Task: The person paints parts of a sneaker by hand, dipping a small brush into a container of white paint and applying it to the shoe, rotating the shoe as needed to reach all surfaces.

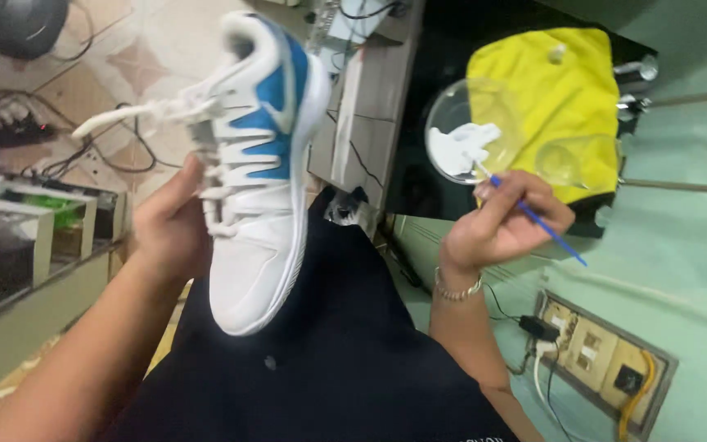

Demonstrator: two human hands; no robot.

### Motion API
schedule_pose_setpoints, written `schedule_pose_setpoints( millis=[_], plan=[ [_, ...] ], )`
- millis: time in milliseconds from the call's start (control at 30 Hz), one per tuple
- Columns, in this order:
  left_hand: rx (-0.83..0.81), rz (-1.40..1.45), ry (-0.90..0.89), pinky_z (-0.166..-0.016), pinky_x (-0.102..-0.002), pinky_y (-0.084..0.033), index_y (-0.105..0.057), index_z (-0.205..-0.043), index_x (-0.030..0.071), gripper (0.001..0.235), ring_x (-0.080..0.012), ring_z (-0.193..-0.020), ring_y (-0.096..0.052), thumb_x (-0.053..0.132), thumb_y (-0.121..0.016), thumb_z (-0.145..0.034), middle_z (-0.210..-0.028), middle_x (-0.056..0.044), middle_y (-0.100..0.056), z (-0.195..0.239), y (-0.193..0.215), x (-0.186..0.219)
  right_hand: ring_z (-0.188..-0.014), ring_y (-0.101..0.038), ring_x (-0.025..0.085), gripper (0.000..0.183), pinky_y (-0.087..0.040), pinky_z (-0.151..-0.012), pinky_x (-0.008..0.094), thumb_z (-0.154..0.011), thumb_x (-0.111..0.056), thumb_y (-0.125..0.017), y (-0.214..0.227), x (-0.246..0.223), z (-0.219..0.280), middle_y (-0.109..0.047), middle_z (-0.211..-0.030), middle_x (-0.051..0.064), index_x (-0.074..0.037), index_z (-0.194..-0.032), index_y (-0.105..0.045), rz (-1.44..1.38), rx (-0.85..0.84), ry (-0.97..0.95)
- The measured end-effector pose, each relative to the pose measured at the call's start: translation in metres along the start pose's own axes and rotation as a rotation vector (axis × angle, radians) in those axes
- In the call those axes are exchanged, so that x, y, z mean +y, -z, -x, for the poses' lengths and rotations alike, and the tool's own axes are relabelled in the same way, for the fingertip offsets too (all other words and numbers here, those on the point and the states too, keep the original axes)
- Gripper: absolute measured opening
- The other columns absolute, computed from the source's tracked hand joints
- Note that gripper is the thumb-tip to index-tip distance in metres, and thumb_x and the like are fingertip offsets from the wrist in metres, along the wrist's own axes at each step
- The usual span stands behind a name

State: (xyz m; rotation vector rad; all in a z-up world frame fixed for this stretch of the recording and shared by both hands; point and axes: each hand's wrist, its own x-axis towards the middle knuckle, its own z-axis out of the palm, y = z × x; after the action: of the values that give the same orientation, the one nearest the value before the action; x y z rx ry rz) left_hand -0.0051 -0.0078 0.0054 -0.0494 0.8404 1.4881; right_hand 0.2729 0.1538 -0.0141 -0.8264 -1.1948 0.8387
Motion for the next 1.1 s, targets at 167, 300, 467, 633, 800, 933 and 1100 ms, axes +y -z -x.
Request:
schedule_pose_setpoints(
  millis=[167,300,467,633,800,933,1100],
  plan=[
    [-0.007,-0.056,0.05,-0.107,-0.044,-0.05,-0.052,-0.144,0.0,0.059,-0.0309,-0.119,-0.066,0.041,-0.05,-0.101,-0.133,-0.016,-0.066,-0.008,0.009,-0.003,-0.08,-0.052,0.014,0.026,-0.044,-0.066,0.024,-0.111,0.006,-0.057,0.033,0.038,-0.008,-0.055,-0.103,0.012,-0.008,-0.11,-0.036,0.183,-0.036,0.058],
    [-0.064,-0.046,-0.013,-0.108,-0.046,-0.051,-0.051,-0.144,-0.002,0.063,-0.0328,-0.118,-0.066,0.046,-0.061,-0.104,-0.131,-0.019,-0.065,-0.019,0.026,-0.014,-0.085,-0.05,0.013,0.026,-0.046,-0.077,0.024,-0.109,0.007,-0.058,0.035,0.047,-0.003,-0.053,-0.099,0.011,-0.007,-0.108,-0.036,0.223,-0.129,0.019],
    [-0.201,0.072,0.026,-0.108,-0.049,-0.051,-0.048,-0.15,0.001,0.072,-0.0332,-0.122,-0.065,0.049,-0.067,-0.1,-0.138,-0.02,-0.063,-0.024,-0.013,-0.008,-0.088,-0.055,0.015,0.025,-0.05,-0.085,0.024,-0.107,0.007,-0.058,0.034,0.046,-0.002,-0.055,-0.105,0.012,-0.005,-0.107,-0.037,0.249,-0.184,0.009],
    [-0.268,0.013,0.054,-0.104,-0.051,-0.051,-0.045,-0.15,0.003,0.078,-0.0368,-0.123,-0.063,0.053,-0.065,-0.094,-0.142,-0.025,-0.062,-0.031,-0.046,-0.001,-0.088,-0.056,0.016,0.026,-0.05,-0.082,0.024,-0.107,0.008,-0.061,0.033,0.044,-0.001,-0.057,-0.106,0.014,-0.004,-0.106,-0.038,0.293,-0.198,-0.003],
    [-0.242,0.074,0.086,-0.111,-0.052,-0.052,-0.049,-0.145,-0.004,0.068,-0.0389,-0.124,-0.065,0.048,-0.058,-0.103,-0.135,-0.024,-0.063,-0.034,-0.038,-0.006,-0.094,-0.057,0.018,0.026,-0.053,-0.084,0.026,-0.105,0.009,-0.061,0.034,0.047,-0.001,-0.057,-0.108,0.014,-0.004,-0.107,-0.039,0.275,-0.196,0.005],
    [-0.116,0.087,0.039,-0.107,-0.047,-0.054,-0.052,-0.141,0.0,0.056,-0.0311,-0.117,-0.067,0.043,-0.059,-0.105,-0.129,-0.019,-0.065,-0.047,-0.022,-0.015,-0.089,-0.054,0.017,0.028,-0.051,-0.083,0.026,-0.106,0.01,-0.062,0.041,0.052,0.0,-0.055,-0.106,0.013,-0.005,-0.108,-0.039,0.258,-0.183,0.044],
    [-0.067,0.094,-0.03,-0.094,-0.039,-0.06,-0.056,-0.132,0.002,0.047,-0.0229,-0.102,-0.072,0.039,-0.064,-0.103,-0.115,-0.013,-0.069,-0.055,-0.025,-0.005,-0.081,-0.058,0.021,0.026,-0.054,-0.074,0.03,-0.109,0.014,-0.059,0.018,0.017,-0.003,-0.06,-0.105,0.018,-0.005,-0.11,-0.041,0.183,-0.088,0.121]
  ],
)
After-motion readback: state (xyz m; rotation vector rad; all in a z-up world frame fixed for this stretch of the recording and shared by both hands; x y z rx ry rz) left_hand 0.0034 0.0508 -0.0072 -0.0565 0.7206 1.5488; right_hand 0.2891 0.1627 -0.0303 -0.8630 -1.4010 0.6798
